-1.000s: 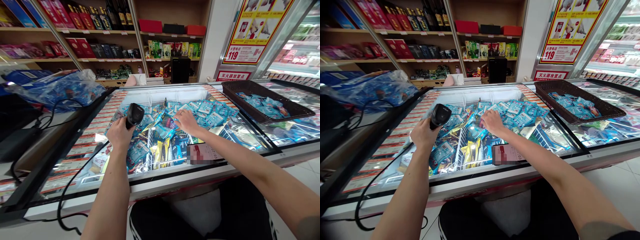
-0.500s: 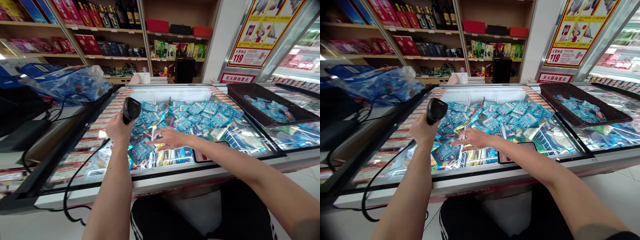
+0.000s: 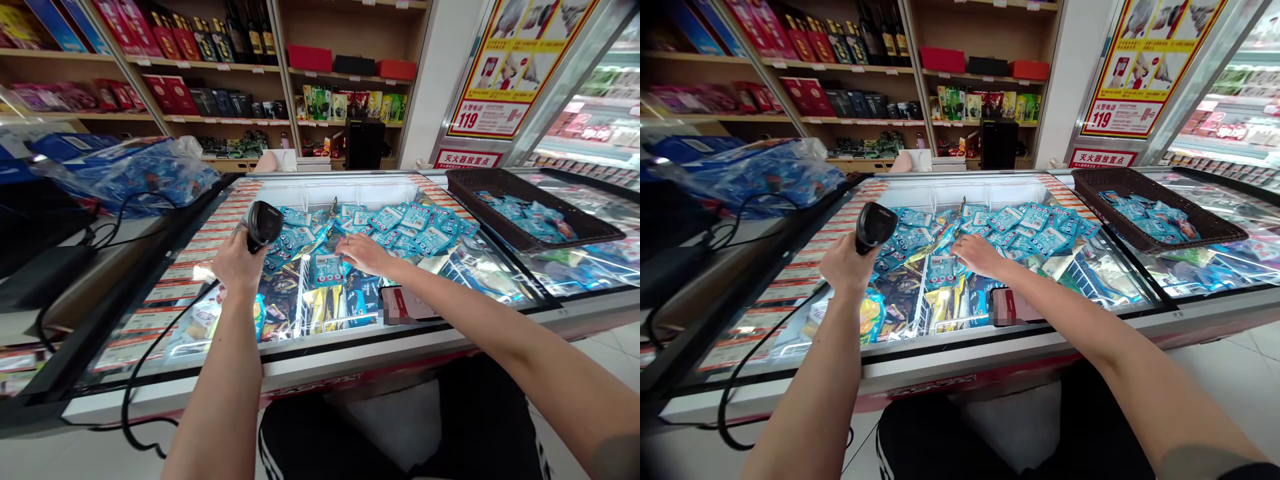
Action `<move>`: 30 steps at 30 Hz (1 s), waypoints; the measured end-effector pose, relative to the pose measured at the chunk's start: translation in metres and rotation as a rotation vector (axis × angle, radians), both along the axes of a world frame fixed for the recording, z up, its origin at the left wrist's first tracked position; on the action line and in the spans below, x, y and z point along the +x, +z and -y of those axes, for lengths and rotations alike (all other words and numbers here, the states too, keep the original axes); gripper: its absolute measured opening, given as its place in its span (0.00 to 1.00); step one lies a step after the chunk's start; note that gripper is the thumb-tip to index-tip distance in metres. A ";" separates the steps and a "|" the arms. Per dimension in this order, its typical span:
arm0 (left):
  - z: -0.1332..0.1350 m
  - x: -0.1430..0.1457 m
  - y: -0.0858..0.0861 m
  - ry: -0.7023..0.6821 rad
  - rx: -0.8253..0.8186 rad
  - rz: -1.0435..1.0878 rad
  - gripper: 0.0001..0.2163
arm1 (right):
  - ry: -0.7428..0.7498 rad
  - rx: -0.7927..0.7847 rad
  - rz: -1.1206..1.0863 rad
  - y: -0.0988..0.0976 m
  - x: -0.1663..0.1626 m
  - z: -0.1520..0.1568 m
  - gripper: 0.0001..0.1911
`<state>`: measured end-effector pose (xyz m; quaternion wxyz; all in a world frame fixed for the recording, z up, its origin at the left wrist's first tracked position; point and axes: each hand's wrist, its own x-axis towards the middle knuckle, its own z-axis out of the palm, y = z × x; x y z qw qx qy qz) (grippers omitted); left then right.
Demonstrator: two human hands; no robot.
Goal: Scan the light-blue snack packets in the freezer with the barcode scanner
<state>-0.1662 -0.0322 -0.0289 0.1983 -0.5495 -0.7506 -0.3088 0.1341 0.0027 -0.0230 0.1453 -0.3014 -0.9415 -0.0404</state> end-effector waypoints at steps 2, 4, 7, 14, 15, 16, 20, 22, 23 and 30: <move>-0.001 0.000 0.000 -0.007 -0.003 0.005 0.22 | -0.095 0.023 -0.029 -0.001 -0.003 0.004 0.13; -0.001 0.001 0.000 -0.021 -0.006 0.010 0.22 | -0.160 0.040 -0.046 -0.002 -0.008 0.012 0.21; -0.003 0.002 -0.001 -0.036 -0.011 0.002 0.22 | -0.177 0.040 -0.007 -0.004 -0.016 0.022 0.41; -0.003 0.004 -0.002 -0.090 -0.033 -0.011 0.21 | -0.170 -0.191 -0.091 -0.004 -0.017 0.015 0.38; -0.003 0.005 -0.003 -0.101 -0.033 -0.018 0.21 | -0.189 -0.227 -0.103 -0.003 -0.017 0.013 0.39; -0.003 0.005 -0.003 -0.113 -0.034 -0.026 0.20 | -0.218 -0.267 -0.117 -0.002 -0.017 0.011 0.40; -0.003 0.006 -0.004 -0.139 -0.051 -0.059 0.21 | -0.330 -0.394 -0.176 0.002 -0.015 0.005 0.38; -0.003 0.007 -0.005 -0.156 -0.056 -0.086 0.21 | -0.359 -0.417 -0.218 0.004 -0.010 -0.001 0.30; -0.003 0.008 -0.006 -0.170 -0.057 -0.104 0.21 | -0.374 -0.416 -0.251 0.004 -0.006 -0.005 0.27; 0.000 0.035 -0.003 -0.427 -0.082 -0.269 0.17 | -0.390 -0.291 -0.660 -0.003 0.048 -0.048 0.19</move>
